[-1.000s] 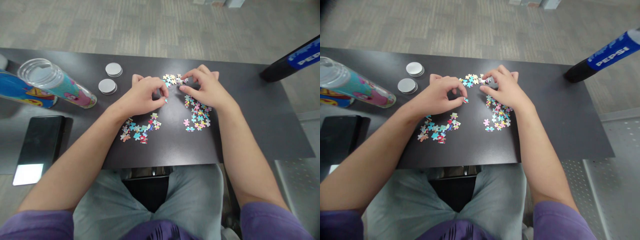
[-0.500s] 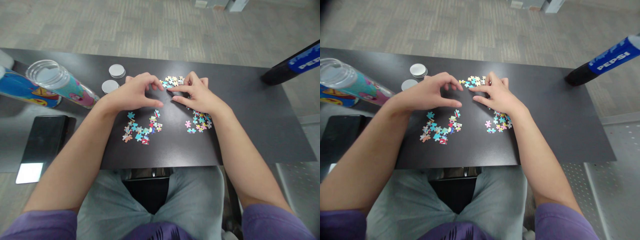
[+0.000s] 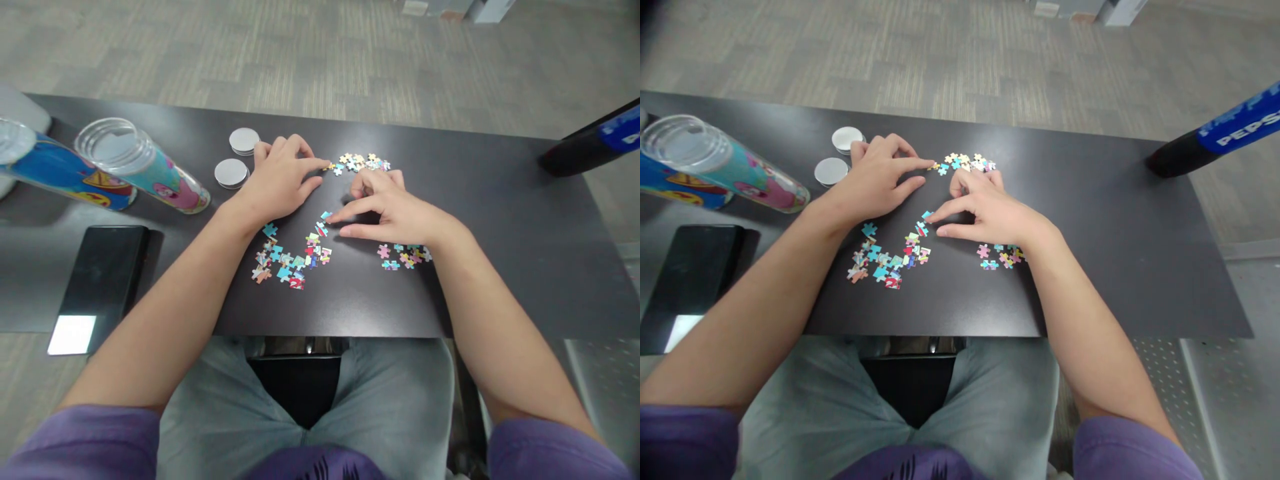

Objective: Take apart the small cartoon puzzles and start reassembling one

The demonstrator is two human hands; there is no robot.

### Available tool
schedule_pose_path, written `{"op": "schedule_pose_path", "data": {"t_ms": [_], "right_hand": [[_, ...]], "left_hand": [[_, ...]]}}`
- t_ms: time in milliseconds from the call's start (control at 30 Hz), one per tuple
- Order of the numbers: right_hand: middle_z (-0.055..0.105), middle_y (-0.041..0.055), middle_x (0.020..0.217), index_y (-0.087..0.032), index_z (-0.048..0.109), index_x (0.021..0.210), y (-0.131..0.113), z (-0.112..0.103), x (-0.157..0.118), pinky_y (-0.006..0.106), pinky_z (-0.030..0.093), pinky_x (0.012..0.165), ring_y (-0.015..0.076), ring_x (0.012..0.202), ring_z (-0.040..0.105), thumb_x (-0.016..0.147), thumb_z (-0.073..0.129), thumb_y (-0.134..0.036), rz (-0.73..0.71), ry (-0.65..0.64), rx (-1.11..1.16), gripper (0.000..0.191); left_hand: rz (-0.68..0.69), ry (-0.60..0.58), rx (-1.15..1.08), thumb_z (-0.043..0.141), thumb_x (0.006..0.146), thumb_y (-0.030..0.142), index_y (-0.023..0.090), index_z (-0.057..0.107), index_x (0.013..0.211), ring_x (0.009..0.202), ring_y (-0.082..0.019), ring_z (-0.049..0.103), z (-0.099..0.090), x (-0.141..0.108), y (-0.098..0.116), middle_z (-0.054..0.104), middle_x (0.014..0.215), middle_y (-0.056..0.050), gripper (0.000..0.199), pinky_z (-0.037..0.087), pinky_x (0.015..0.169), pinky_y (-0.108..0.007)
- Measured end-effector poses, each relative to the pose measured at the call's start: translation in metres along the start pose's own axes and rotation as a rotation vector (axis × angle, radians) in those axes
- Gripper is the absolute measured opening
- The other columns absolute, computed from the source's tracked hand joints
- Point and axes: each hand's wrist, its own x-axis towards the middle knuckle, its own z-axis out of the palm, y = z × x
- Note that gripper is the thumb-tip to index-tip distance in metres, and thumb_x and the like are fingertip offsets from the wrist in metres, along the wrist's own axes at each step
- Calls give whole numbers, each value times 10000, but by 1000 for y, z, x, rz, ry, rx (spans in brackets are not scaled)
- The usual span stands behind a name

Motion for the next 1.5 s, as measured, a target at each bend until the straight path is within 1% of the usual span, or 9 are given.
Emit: {"op": "schedule_pose_path", "data": {"t_ms": [133,300,533,667,833,1067,1233,1433,1500], "right_hand": [[715,150,1315,-469,861,1712,-2,-8,-3,698,446,1227,458,1307,665,1238,747,-773,154,108,-48,575],[761,171,1328,-480,815,1739,4,-12,-7,762,452,1221,521,1337,702,1249,692,-727,225,210,-97,563],[785,177,1326,-478,842,1700,8,-9,-6,782,445,1214,505,1285,715,1253,702,-651,200,207,-99,500],[771,175,1281,-450,861,1688,6,-5,-4,739,443,1221,494,1313,701,1289,641,-637,200,189,-110,492],[757,147,1326,-454,879,1697,3,4,2,673,446,1205,464,1301,710,1282,692,-614,166,143,-103,483],[751,162,1299,-416,991,1514,7,-3,0,701,454,1182,458,1262,716,1289,731,-595,158,124,-114,388],[772,167,1231,-394,1037,1262,21,-23,-18,769,454,1183,466,1228,727,1277,720,-720,201,152,-102,454],[801,111,1111,-374,997,958,39,-38,-34,783,434,1216,439,1165,774,1198,742,-885,265,180,-70,619],[811,107,1102,-378,995,983,38,-39,-35,784,435,1220,431,1143,780,1200,729,-877,282,216,-78,606]], "left_hand": [[-8,35,-8,794,1207,451,451,981,1371,1472,-481,675,-4,0,2,825,1492,-128,248,434,1322,-788],[-45,52,-49,867,1154,453,434,973,1343,1428,-467,705,-3,1,0,859,1459,-113,217,454,1329,-796],[-80,0,-93,945,1119,372,410,1017,1172,1437,-443,760,-4,5,6,906,1371,-78,98,459,1365,-755],[-14,-71,-140,890,1145,357,427,1031,1221,1343,-391,809,-5,6,14,931,1323,-48,175,485,1323,-711],[-85,2,-108,734,1221,313,438,1014,1330,1268,-383,810,-4,6,11,895,1355,-68,325,450,1328,-725],[-2,5,-10,661,1301,446,402,980,1500,1502,-480,694,7,0,11,794,1546,-169,378,398,1357,-783],[26,-3,20,687,1301,503,386,985,1502,1545,-527,675,5,-5,15,775,1586,-194,379,373,1372,-844],[61,-30,-4,728,1269,402,455,1016,1447,1519,-467,660,1,-5,20,786,1566,-139,343,348,1405,-798],[89,-51,-22,699,1282,389,476,1017,1443,1489,-443,655,2,-4,22,789,1549,-129,367,342,1402,-781]]}}
